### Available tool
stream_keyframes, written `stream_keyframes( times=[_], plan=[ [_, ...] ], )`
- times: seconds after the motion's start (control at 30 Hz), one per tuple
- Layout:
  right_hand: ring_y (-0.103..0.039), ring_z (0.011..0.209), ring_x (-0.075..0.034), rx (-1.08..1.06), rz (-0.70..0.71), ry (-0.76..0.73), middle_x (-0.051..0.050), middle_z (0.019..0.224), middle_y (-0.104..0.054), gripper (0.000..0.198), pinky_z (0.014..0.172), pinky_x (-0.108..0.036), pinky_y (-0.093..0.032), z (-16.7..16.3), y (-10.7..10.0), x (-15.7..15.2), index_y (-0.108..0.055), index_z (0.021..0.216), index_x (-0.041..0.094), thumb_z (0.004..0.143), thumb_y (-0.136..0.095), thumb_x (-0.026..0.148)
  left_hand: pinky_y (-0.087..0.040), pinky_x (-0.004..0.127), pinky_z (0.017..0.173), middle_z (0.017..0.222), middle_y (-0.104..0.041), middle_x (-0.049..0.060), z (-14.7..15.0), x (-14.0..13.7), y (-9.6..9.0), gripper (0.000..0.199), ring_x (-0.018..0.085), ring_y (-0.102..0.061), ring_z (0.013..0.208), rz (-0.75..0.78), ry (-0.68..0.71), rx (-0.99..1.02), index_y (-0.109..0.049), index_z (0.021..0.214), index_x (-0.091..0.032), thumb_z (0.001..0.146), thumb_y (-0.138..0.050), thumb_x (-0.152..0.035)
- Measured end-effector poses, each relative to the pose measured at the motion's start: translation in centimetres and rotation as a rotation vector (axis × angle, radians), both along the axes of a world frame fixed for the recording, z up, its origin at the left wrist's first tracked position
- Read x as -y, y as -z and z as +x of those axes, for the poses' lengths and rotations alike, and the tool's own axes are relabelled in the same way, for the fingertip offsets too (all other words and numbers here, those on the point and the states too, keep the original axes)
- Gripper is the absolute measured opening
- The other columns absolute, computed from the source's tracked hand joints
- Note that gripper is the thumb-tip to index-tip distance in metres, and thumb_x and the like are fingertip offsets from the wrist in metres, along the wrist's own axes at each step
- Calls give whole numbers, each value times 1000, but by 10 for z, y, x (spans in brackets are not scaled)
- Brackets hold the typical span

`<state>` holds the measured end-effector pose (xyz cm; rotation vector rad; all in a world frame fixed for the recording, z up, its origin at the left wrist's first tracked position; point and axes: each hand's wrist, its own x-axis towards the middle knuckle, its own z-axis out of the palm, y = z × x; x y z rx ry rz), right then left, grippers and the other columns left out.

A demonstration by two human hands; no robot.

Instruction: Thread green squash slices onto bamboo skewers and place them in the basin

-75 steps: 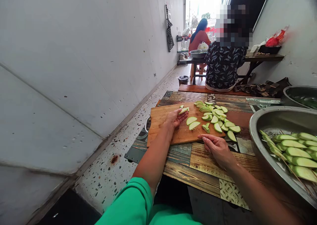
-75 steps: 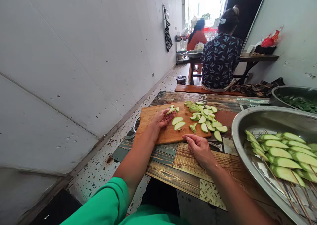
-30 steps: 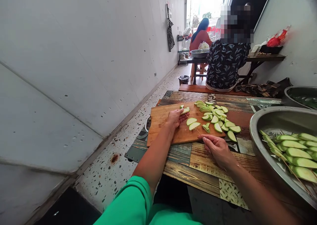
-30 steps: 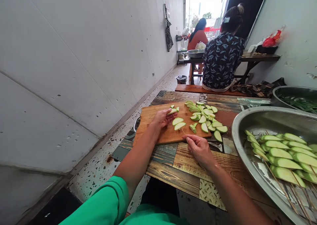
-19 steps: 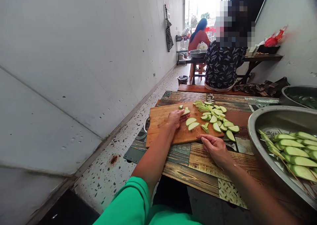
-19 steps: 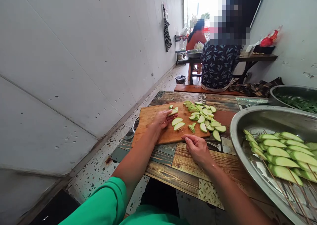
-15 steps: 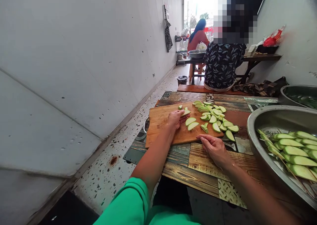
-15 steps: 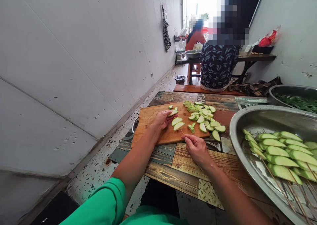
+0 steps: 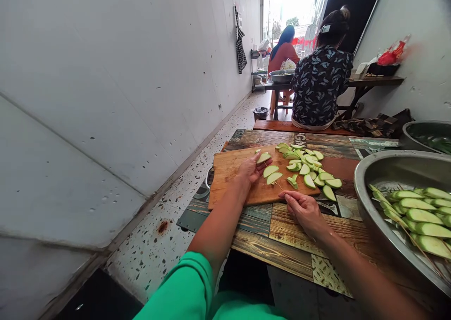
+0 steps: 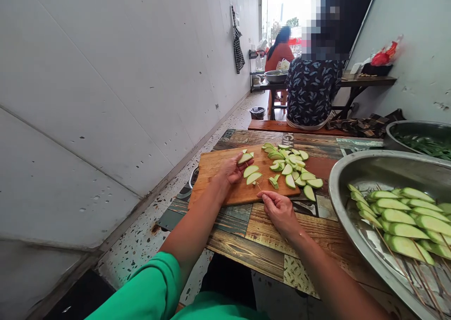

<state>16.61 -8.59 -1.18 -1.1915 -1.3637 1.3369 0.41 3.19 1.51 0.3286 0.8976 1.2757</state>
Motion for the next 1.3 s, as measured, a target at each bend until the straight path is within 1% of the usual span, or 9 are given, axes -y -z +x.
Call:
stream_keyframes(
  times=[0.1,0.2,0.37,0.53,0.7,0.83,0.93,1.07,1.3],
  plan=[
    [-24,39,-7,3,-45,-12,7,46,-31,54,38,-21,-17,1,0,0,-66,95,10,73,-57,59,-57,30,72,76,-70,9,2,0,3,13,19,-70,72,4,7,-4,-62,88,-11,81,-64,-22],
    [-27,39,-7,38,-29,8,6,45,-34,54,38,-22,-18,1,1,0,-66,90,10,71,-56,60,-57,31,74,73,-69,8,5,2,5,14,20,-70,72,10,5,-15,-62,87,-10,79,-66,-21],
    [-28,40,-8,62,-2,34,5,45,-35,50,39,-22,-19,1,4,-1,-66,86,12,71,-54,59,-56,34,78,70,-69,7,9,5,5,8,21,-70,74,3,14,-25,-61,82,-11,82,-61,-18],
    [-27,40,-8,47,-4,40,5,46,-36,49,39,-22,-17,1,9,-2,-66,90,10,73,-54,55,-56,33,75,66,-67,6,15,6,7,11,19,-69,69,12,41,-64,-60,76,-11,83,-59,-19],
    [-27,41,-8,28,8,44,6,47,-34,47,40,-22,-17,2,13,-3,-65,91,10,76,-54,54,-56,34,77,72,-68,6,20,6,12,12,19,-68,72,41,64,-100,-61,75,-13,83,-60,-22],
    [-26,41,-8,-1,25,74,6,47,-33,46,41,-23,-16,2,11,-6,-63,89,11,76,-55,54,-55,34,80,74,-68,5,20,10,9,14,18,-67,75,77,78,-80,-61,79,-14,84,-59,-27],
    [-25,41,-8,-23,56,112,7,46,-31,44,41,-23,-15,2,10,-11,-62,88,13,76,-54,54,-56,36,78,80,-68,5,23,19,5,20,17,-67,73,145,169,-27,-61,89,-15,84,-59,-34],
    [-27,41,-8,-46,117,156,6,46,-33,41,41,-23,-15,2,9,-15,-62,82,13,74,-53,53,-57,37,73,87,-68,9,34,34,4,21,20,-68,77,128,326,-46,-58,93,-13,80,-65,-28],
    [-29,40,-9,-49,154,157,6,45,-35,39,40,-23,-19,-1,13,-15,-63,83,12,75,-51,48,-56,32,69,77,-68,10,46,40,1,13,19,-68,70,92,234,-103,-55,85,-11,79,-65,-18]
  ],
)
